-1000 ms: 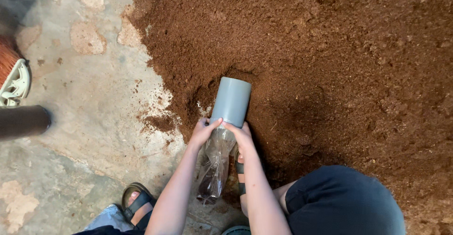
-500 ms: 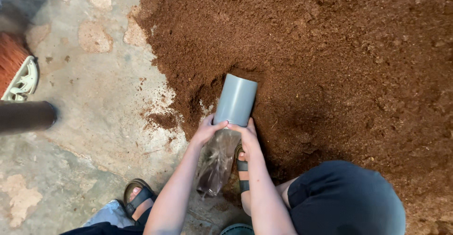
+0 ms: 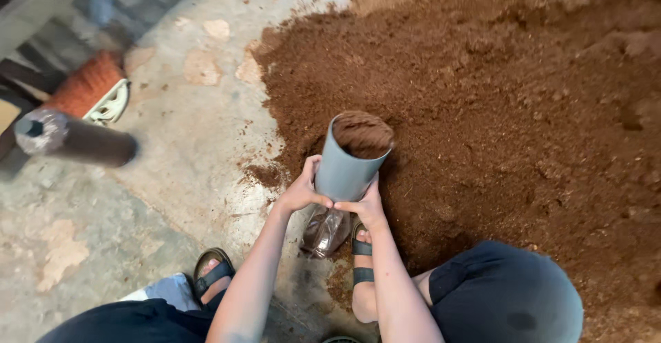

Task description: The person sits on the floor and uses a cylindrical tool to scoop soil from a large pile. They repeatedly fill a clear plastic planting pouch with soil by inserting the pouch into the cylinder and scooping. The filled pouch is held at the end of the clip.

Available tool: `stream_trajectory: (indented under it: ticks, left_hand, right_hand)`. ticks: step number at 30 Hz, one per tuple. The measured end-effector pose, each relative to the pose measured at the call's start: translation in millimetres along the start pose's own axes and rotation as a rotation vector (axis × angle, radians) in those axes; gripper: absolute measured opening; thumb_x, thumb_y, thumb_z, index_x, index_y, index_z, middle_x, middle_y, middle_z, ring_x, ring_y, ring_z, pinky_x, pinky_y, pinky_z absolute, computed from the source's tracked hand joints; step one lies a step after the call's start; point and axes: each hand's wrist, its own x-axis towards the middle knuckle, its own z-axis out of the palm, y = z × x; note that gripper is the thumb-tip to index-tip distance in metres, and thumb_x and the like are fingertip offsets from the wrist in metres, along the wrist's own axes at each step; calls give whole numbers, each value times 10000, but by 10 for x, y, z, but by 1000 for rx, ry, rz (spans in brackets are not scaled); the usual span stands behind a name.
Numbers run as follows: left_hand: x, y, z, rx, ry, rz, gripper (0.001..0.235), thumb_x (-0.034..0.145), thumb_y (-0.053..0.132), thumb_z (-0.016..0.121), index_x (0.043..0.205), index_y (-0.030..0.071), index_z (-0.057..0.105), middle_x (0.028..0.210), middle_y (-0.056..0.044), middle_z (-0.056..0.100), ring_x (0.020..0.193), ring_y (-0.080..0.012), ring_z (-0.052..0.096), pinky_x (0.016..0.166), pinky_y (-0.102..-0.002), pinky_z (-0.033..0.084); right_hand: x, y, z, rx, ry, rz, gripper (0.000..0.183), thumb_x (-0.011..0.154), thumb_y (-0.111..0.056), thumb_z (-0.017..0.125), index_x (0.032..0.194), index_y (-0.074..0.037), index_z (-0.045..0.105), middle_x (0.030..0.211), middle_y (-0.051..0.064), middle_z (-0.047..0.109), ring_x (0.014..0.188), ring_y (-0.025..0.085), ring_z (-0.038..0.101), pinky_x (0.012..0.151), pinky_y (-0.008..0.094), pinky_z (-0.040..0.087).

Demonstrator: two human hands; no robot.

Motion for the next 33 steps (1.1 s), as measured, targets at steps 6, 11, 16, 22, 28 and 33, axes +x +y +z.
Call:
stream_trajectory:
  ticks: [6,11,16,22,28,33]
  left_hand:
    - [-357,798,138,65,101,156,1352,439,244,1147,1519,164,337,1466,-103,591,1379,-235,459,1245,-453,264]
    - [-655,1430,268,98,190,267,1458,344,284,1151,1552,153,345,1513,-123,574,1436,-274,471,1267,-466,283]
    - [-778,1545,335,122,217,280,1467,354,216,1148,1613,146,398,1557,-141,567,1506,-282,443,1295,-498,250]
    - [-870,734,141,122,183,117,1426,472,-36,1071,1684,52,326,1664,-266,418,1582,-438,322,1324,-579,224]
    - [-851,1177,194,121,164,235,1447,360,-27,1103,1636,61,427,1571,-219,539,1511,-372,432,1301,-544,275]
    - [-806,1131,302,108,161,99,1585,465,156,1124,1733,105,175,1737,-272,252,1626,-465,179,1327,-623,158]
  right_hand:
    - [45,-467,150,-182,-170,-116,1573,300,-39,1154,1642,-175,346,1580,59,539,1504,177,438,1318,464,223]
    - [-158,-1019,457,-72,-268,-169,1355,301,70,1110,1511,-106,528,1447,76,657,1407,211,557,1258,492,363]
    - [-325,-1110,509,-100,-290,-186,1145,413,124,1070,1445,-33,600,1393,127,697,1371,264,599,1232,521,403]
    - [-608,-1021,625,-338,-160,86,1530,438,-84,1111,1691,-34,234,1706,259,345,1578,471,307,1298,535,311]
    - [-650,-1157,576,-336,-123,-257,1297,356,-146,1142,1484,-24,514,1471,244,600,1467,420,496,1264,599,349]
    - [-560,-1069,554,-355,-154,-239,1307,397,-206,1142,1499,-33,462,1506,273,554,1501,449,446,1266,623,338]
